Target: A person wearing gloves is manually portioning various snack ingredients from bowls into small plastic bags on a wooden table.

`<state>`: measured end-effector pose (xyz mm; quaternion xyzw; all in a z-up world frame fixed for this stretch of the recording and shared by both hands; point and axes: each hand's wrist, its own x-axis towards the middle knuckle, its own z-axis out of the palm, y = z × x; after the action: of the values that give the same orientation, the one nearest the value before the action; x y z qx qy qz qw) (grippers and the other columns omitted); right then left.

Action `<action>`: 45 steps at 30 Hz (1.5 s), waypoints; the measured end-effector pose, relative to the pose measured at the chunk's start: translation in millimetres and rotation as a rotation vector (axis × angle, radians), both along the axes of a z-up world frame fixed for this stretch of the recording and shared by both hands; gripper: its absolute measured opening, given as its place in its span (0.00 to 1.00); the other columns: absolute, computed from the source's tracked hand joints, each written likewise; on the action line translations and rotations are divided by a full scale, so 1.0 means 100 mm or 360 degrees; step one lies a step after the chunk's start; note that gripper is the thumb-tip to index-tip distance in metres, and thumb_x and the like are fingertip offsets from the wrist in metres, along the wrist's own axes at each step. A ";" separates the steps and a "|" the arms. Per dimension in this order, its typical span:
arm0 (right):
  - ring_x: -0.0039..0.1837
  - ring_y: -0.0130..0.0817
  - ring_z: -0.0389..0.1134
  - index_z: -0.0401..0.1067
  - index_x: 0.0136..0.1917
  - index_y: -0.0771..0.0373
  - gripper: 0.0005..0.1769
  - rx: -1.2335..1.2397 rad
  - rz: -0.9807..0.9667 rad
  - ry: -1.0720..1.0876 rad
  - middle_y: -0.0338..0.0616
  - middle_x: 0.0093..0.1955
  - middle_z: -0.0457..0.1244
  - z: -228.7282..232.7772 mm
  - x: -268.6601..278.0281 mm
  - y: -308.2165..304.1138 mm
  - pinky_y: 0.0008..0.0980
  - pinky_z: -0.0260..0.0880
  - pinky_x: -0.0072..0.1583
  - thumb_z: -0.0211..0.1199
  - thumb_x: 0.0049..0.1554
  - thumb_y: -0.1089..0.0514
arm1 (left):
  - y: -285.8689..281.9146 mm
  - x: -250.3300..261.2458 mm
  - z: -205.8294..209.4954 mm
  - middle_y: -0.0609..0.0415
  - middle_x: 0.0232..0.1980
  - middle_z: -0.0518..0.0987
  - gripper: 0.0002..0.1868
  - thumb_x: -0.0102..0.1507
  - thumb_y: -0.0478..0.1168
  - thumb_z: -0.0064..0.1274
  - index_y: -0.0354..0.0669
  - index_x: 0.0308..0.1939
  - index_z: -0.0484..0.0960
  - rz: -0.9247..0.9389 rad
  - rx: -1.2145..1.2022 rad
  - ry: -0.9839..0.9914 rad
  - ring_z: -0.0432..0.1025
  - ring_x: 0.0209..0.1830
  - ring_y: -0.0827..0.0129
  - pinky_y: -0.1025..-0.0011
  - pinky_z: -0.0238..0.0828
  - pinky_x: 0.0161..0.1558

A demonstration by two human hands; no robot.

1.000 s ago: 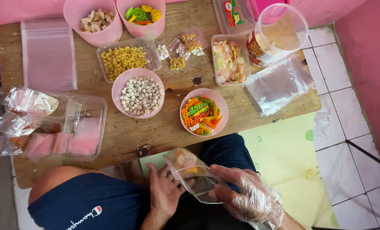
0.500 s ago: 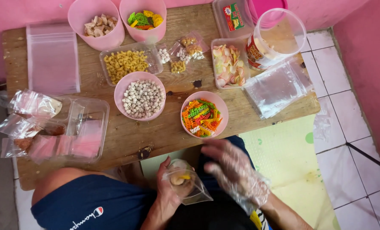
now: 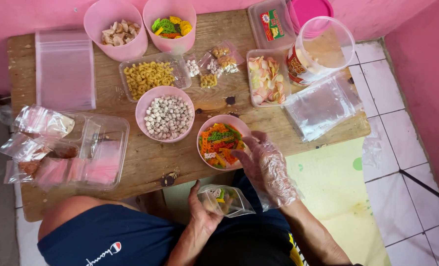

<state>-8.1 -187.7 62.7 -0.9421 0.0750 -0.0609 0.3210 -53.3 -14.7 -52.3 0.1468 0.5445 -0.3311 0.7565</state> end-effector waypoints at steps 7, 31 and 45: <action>0.47 0.47 0.71 0.76 0.56 0.65 0.12 -0.0757 0.0594 0.0005 0.52 0.46 0.69 0.17 0.41 -0.01 0.43 0.77 0.48 0.65 0.58 0.66 | 0.01 0.03 0.00 0.33 0.53 0.78 0.42 0.55 0.68 0.53 0.34 0.57 0.75 0.0027 0.0058 0.0080 0.75 0.46 0.42 0.56 0.77 0.43; 0.36 0.25 0.58 0.69 0.48 0.55 0.13 -0.2257 0.0521 -0.0544 0.32 0.33 0.56 0.05 0.60 0.39 0.25 0.62 0.41 0.46 0.59 0.68 | 0.05 0.03 0.00 0.31 0.54 0.79 0.42 0.56 0.66 0.53 0.36 0.62 0.73 0.0231 0.0002 -0.0066 0.76 0.45 0.39 0.51 0.79 0.40; 0.42 0.51 0.74 0.71 0.60 0.50 0.19 -0.0202 0.0284 0.0284 0.51 0.38 0.71 0.26 0.47 -0.04 0.48 0.69 0.44 0.63 0.55 0.55 | 0.05 0.04 -0.19 0.35 0.52 0.80 0.41 0.56 0.66 0.53 0.35 0.58 0.75 0.0260 -0.0040 -0.0037 0.76 0.44 0.46 0.56 0.79 0.40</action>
<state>38.7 -191.7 88.3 -0.9651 0.0153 0.0473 0.2570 -49.8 -9.7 -70.9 0.0960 0.5417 -0.2733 0.7891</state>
